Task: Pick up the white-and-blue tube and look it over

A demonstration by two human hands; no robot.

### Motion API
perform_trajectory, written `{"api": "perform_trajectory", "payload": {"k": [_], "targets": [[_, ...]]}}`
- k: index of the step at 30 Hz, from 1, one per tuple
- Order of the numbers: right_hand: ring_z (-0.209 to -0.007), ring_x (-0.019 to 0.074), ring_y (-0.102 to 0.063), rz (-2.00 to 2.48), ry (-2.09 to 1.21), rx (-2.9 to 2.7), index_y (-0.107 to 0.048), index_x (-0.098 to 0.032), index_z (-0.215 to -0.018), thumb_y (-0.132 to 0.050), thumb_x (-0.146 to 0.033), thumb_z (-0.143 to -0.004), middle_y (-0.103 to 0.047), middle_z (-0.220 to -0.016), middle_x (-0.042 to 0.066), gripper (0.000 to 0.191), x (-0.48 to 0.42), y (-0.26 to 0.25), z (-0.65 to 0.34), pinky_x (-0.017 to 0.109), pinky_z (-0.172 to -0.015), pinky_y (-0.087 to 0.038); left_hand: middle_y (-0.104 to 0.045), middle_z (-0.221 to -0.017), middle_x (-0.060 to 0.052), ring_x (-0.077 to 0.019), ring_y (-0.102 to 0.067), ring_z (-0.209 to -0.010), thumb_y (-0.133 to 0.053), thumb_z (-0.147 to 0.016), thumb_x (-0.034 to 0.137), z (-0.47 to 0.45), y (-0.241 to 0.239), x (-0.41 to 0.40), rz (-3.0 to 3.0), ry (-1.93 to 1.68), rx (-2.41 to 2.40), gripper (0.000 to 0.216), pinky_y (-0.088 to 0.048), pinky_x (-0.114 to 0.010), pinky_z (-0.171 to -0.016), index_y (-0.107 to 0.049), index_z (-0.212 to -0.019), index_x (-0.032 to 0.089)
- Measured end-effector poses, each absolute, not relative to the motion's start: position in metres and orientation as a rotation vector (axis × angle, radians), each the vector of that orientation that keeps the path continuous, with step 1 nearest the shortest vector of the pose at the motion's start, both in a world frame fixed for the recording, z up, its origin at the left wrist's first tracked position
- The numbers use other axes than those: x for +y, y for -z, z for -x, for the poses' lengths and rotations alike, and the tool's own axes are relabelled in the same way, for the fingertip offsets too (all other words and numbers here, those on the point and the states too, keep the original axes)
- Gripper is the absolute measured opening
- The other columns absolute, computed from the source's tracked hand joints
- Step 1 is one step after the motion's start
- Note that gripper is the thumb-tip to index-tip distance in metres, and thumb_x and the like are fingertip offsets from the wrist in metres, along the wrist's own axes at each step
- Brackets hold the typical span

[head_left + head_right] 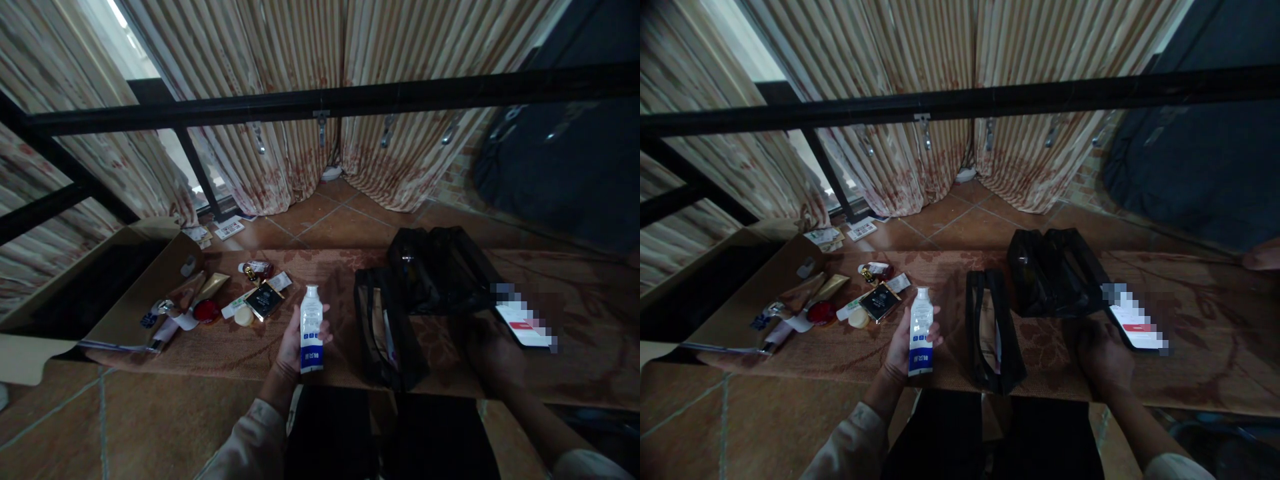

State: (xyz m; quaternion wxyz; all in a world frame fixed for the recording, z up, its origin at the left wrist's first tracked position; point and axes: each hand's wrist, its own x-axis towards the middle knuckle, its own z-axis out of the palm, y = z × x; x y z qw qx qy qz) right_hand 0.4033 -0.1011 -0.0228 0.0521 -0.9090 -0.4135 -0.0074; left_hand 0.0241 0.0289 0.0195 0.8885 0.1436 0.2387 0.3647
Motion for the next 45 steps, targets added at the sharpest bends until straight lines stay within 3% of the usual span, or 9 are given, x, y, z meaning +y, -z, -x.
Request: {"api": "perform_trajectory", "payload": {"k": [14, 31, 37, 45], "targets": [[-0.074, 0.0225, -0.058, 2.761, 0.036, -1.235, -0.058, -0.014, -0.111, -0.025, -0.039, -0.095, -0.058, -0.104, 0.015, 0.045, -0.102, 0.018, -0.398, 0.033, -0.055, -0.033, -0.048, -0.07, -0.002, -0.0084, -0.043, -0.057, -0.044, -0.091, 0.048, -0.023, -0.017, 0.033, -0.245, -0.767, 0.449, 0.046, -0.047, -0.022, -0.058, -0.063, -0.095, 0.007], [-0.073, 0.0211, -0.056, 2.764, 0.0, -1.229, -0.058, -0.014, -0.114, -0.027, -0.037, -0.095, -0.057, -0.11, 0.017, 0.043, -0.101, 0.013, -0.396, 0.034, -0.056, -0.034, -0.047, -0.074, -0.001, -0.0069, -0.041, -0.058, -0.053, -0.088, 0.045, -0.025, -0.015, 0.033, -0.255, -0.788, 0.446, 0.038, -0.04, -0.018, -0.052, -0.061, -0.095, 0.009], [-0.065, 0.0199, -0.056, 2.752, 0.035, -1.228, -0.059, -0.014, -0.114, -0.033, -0.035, -0.093, -0.058, -0.1, 0.015, 0.04, -0.101, 0.012, -0.396, 0.032, -0.052, -0.033, -0.048, -0.073, -0.001, -0.0071, -0.042, -0.056, -0.053, -0.088, 0.046, -0.025, -0.015, 0.033, -0.272, -0.793, 0.479, 0.039, -0.041, -0.018, -0.052, -0.062, -0.095, 0.009], [-0.064, 0.0165, -0.054, 2.717, 0.115, -1.223, -0.063, -0.013, -0.106, -0.034, -0.033, -0.092, -0.059, -0.101, 0.013, 0.037, -0.1, 0.014, -0.395, 0.029, -0.051, -0.03, -0.049, -0.072, -0.002, -0.0072, -0.042, -0.056, -0.052, -0.089, 0.044, -0.027, -0.015, 0.032, -0.307, -0.829, 0.507, 0.038, -0.042, -0.019, -0.052, -0.063, -0.095, 0.007]]}}
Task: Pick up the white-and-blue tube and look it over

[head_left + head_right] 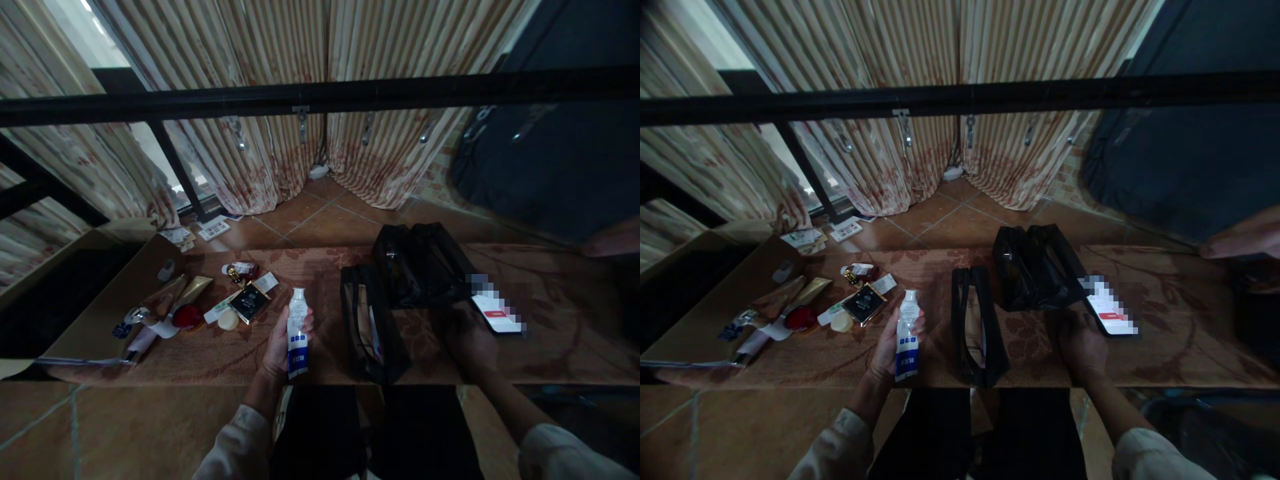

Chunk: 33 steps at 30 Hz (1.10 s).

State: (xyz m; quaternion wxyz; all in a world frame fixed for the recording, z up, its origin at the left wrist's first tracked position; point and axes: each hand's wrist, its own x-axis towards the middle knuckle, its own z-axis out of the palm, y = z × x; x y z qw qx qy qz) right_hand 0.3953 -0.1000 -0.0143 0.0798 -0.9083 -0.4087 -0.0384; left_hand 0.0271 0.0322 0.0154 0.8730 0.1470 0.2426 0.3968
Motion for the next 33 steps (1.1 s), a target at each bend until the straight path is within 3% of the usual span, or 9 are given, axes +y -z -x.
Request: {"api": "perform_trajectory", "payload": {"k": [23, 29, 33], "targets": [[-0.061, 0.0126, -0.048, 2.682, 0.15, -1.213, -0.062, -0.015, -0.107, -0.037, -0.03, -0.093, -0.057, -0.098, 0.009, 0.032, -0.099, 0.018, -0.396, 0.028, -0.051, -0.025, -0.05, -0.072, -0.002, -0.007, -0.044, -0.055, -0.053, -0.088, 0.041, -0.025, -0.013, 0.037, -0.339, -0.816, 0.501, 0.039, -0.042, -0.02, -0.05, -0.063, -0.098, 0.004], [-0.063, 0.0128, -0.05, 2.67, 0.184, -1.226, -0.061, -0.014, -0.105, -0.041, -0.029, -0.092, -0.059, -0.099, 0.01, 0.029, -0.099, 0.021, -0.399, 0.027, -0.051, -0.025, -0.045, -0.067, 0.001, -0.0066, -0.039, -0.051, -0.046, -0.091, 0.047, -0.022, -0.01, 0.041, -0.274, -0.766, 0.471, 0.047, -0.038, -0.019, -0.046, -0.06, -0.109, 0.006], [-0.063, 0.0134, -0.051, 2.678, 0.174, -1.236, -0.061, -0.014, -0.106, -0.042, -0.03, -0.091, -0.059, -0.1, 0.011, 0.029, -0.1, 0.023, -0.401, 0.028, -0.051, -0.026, -0.045, -0.066, 0.002, -0.0055, -0.037, -0.049, -0.046, -0.09, 0.054, -0.023, -0.008, 0.04, -0.275, -0.787, 0.461, 0.052, -0.038, -0.019, -0.045, -0.06, -0.105, 0.006]]}}
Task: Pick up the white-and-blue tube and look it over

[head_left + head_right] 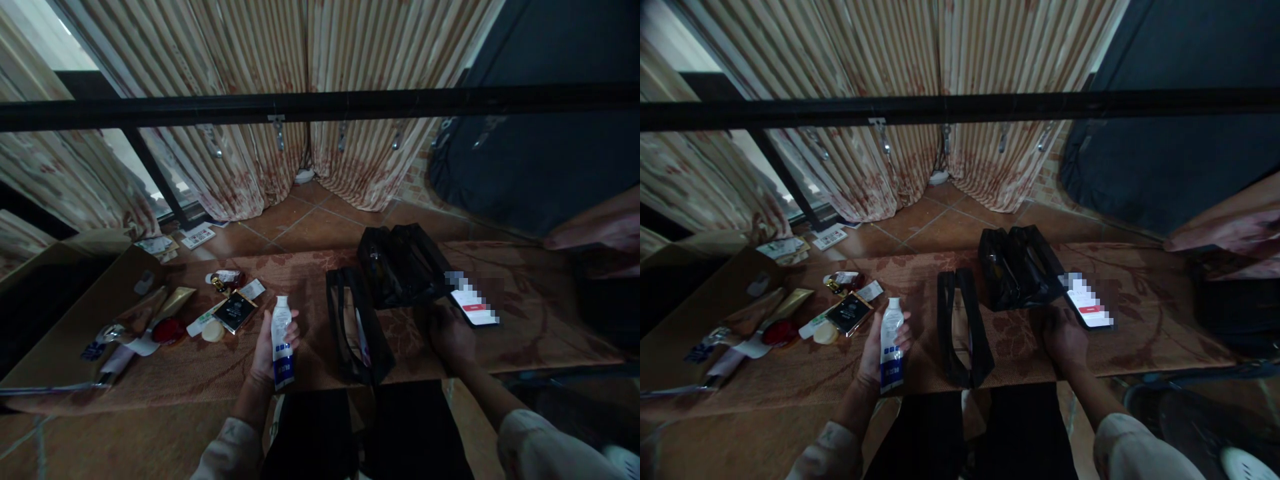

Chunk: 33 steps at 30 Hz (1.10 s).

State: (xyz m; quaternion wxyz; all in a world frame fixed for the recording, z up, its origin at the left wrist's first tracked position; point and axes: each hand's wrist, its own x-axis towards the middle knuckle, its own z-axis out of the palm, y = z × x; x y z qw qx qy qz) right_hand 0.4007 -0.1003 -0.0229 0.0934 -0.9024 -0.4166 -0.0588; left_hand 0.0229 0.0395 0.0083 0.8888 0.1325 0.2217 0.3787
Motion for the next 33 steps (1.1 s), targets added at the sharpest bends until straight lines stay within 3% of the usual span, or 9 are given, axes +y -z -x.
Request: {"api": "perform_trajectory", "payload": {"k": [7, 17, 33], "targets": [[-0.065, 0.0161, -0.054, 2.679, 0.163, -1.234, -0.061, -0.015, -0.108, -0.036, -0.035, -0.093, -0.06, -0.101, 0.011, 0.036, -0.1012, 0.0235, -0.4011, 0.029, -0.051, -0.028, -0.045, -0.065, 0.003, -0.0042, -0.035, -0.048, -0.055, -0.086, 0.05, -0.0257, -0.0064, 0.0393, -0.316, -0.782, 0.477, 0.041, -0.037, -0.016, -0.044, -0.06, -0.09, 0.01], [-0.065, 0.0155, -0.054, 2.685, 0.179, -1.237, -0.062, -0.013, -0.108, -0.039, -0.031, -0.092, -0.061, -0.101, 0.013, 0.034, -0.1002, 0.0217, -0.4001, 0.03, -0.051, -0.03, -0.046, -0.065, 0.004, -0.0049, -0.038, -0.048, -0.06, -0.081, 0.055, -0.0267, -0.006, 0.0368, -0.451, -0.775, 0.586, 0.044, -0.046, -0.02, -0.051, -0.061, -0.09, 0.012], [-0.067, 0.0158, -0.053, 2.677, 0.164, -1.245, -0.06, -0.015, -0.109, -0.038, -0.033, -0.093, -0.059, -0.099, 0.011, 0.033, -0.1002, 0.0191, -0.3983, 0.028, -0.052, -0.029, -0.048, -0.064, 0.003, -0.0049, -0.039, -0.047, -0.06, -0.083, 0.048, -0.0275, -0.0104, 0.0341, -0.456, -0.792, 0.623, 0.037, -0.048, -0.021, -0.054, -0.062, -0.088, 0.012]]}}
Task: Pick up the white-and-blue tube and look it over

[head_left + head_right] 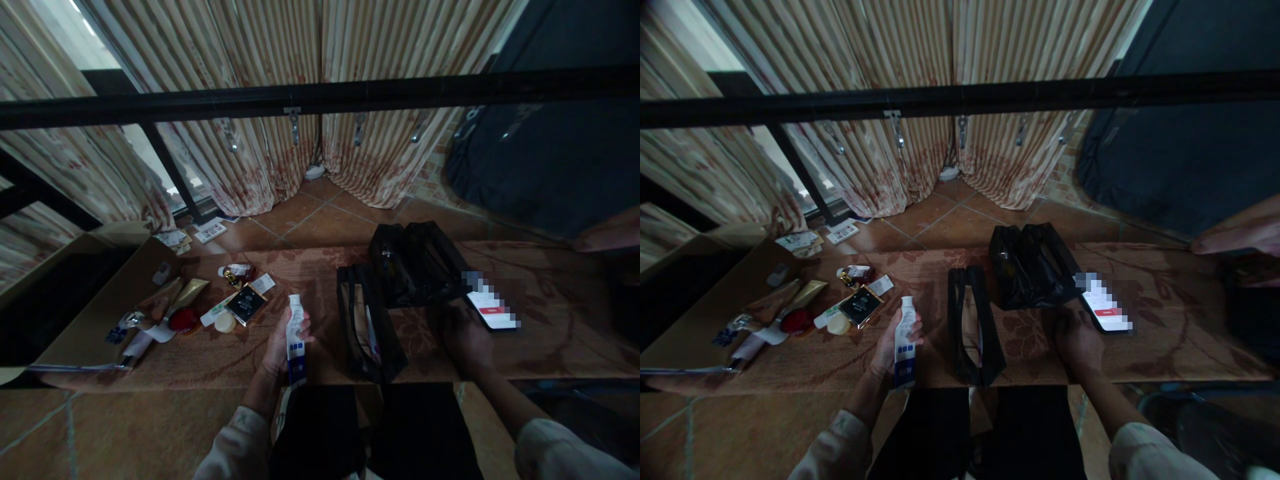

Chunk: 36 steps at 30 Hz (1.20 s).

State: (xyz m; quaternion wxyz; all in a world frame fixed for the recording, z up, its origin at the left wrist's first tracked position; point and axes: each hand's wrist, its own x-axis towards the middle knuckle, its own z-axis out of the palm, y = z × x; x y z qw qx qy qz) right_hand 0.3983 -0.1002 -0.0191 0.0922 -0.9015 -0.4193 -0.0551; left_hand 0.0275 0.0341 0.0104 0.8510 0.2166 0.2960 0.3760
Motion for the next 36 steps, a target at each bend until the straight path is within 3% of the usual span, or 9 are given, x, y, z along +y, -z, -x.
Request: {"api": "perform_trajectory", "payload": {"k": [9, 15, 36], "targets": [[-0.064, 0.0157, -0.054, 2.707, 0.171, -1.251, -0.061, -0.014, -0.109, -0.038, -0.035, -0.092, -0.06, -0.101, 0.012, 0.035, -0.1015, 0.0188, -0.3988, 0.028, -0.05, -0.031, -0.059, -0.079, -0.006, -0.0077, -0.043, -0.052, -0.049, -0.088, 0.049, -0.0297, -0.0111, 0.0399, -0.294, -0.773, 0.524, 0.049, -0.039, -0.021, -0.047, -0.062, -0.109, 0.006], [-0.064, 0.0158, -0.053, 2.683, 0.195, -1.245, -0.061, -0.015, -0.104, -0.036, -0.036, -0.093, -0.06, -0.102, 0.011, 0.034, -0.1025, 0.0223, -0.4003, 0.029, -0.05, -0.03, -0.063, -0.089, -0.013, -0.0107, -0.047, -0.058, -0.043, -0.089, 0.037, -0.0284, -0.0094, 0.0369, -0.231, -0.768, 0.509, 0.044, -0.041, -0.023, -0.052, -0.06, -0.114, 0.004], [-0.067, 0.0176, -0.056, 2.712, 0.196, -1.261, -0.061, -0.014, -0.102, -0.037, -0.034, -0.092, -0.059, -0.1, 0.012, 0.033, -0.101, 0.016, -0.3956, 0.029, -0.051, -0.032, -0.051, -0.079, -0.003, -0.0084, -0.044, -0.06, -0.059, -0.085, 0.029, -0.025, -0.0084, 0.0355, -0.225, -0.79, 0.462, 0.038, -0.043, -0.022, -0.056, -0.058, -0.117, 0.009]]}}
